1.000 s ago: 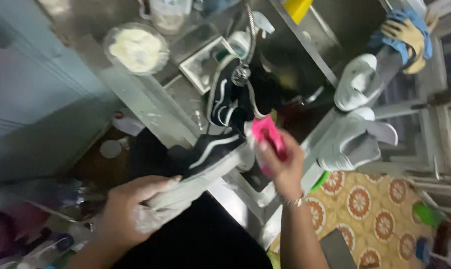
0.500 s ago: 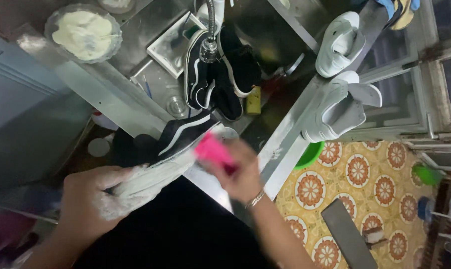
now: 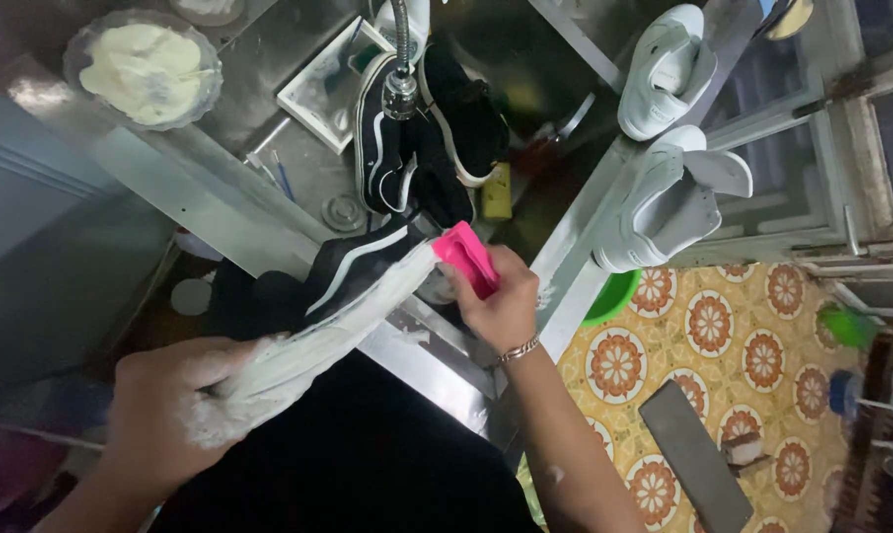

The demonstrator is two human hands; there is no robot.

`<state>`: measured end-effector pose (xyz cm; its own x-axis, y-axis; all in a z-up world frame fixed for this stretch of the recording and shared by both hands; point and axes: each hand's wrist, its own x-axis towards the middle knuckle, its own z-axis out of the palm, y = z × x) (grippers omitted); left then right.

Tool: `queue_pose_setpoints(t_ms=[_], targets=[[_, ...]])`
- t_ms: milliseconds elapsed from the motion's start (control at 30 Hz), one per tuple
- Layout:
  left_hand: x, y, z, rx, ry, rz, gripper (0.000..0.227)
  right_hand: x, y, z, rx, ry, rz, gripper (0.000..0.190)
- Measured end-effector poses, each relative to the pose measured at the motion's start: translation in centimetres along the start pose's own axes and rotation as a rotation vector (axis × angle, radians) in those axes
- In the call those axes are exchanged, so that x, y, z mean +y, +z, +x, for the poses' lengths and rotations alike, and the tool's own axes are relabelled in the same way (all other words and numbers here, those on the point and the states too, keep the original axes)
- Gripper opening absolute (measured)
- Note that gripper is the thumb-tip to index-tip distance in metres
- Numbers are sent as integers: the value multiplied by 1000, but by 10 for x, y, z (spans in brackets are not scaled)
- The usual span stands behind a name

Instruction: The person is cleaning sneakers in a sink using soap and a brush.

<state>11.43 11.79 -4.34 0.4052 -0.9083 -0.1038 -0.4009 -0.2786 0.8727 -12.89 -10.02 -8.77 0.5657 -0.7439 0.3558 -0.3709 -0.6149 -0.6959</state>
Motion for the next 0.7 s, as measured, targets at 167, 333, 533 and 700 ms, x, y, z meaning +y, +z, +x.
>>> queue_pose_setpoints(t_ms=[167, 333, 533, 700], targets=[[0, 5, -3, 41, -5, 56, 43, -38, -9, 5, -91, -157, 147, 26], [-16, 4, -8, -46, 31, 16, 45, -1, -8, 9, -72, 237, -48, 21], [0, 4, -10, -6, 8, 144, 39, -1, -7, -4, -100, 75, 117, 26], [-18, 9, -11, 40, 135, -10, 44, -18, -5, 3, -112, 274, 27, 25]])
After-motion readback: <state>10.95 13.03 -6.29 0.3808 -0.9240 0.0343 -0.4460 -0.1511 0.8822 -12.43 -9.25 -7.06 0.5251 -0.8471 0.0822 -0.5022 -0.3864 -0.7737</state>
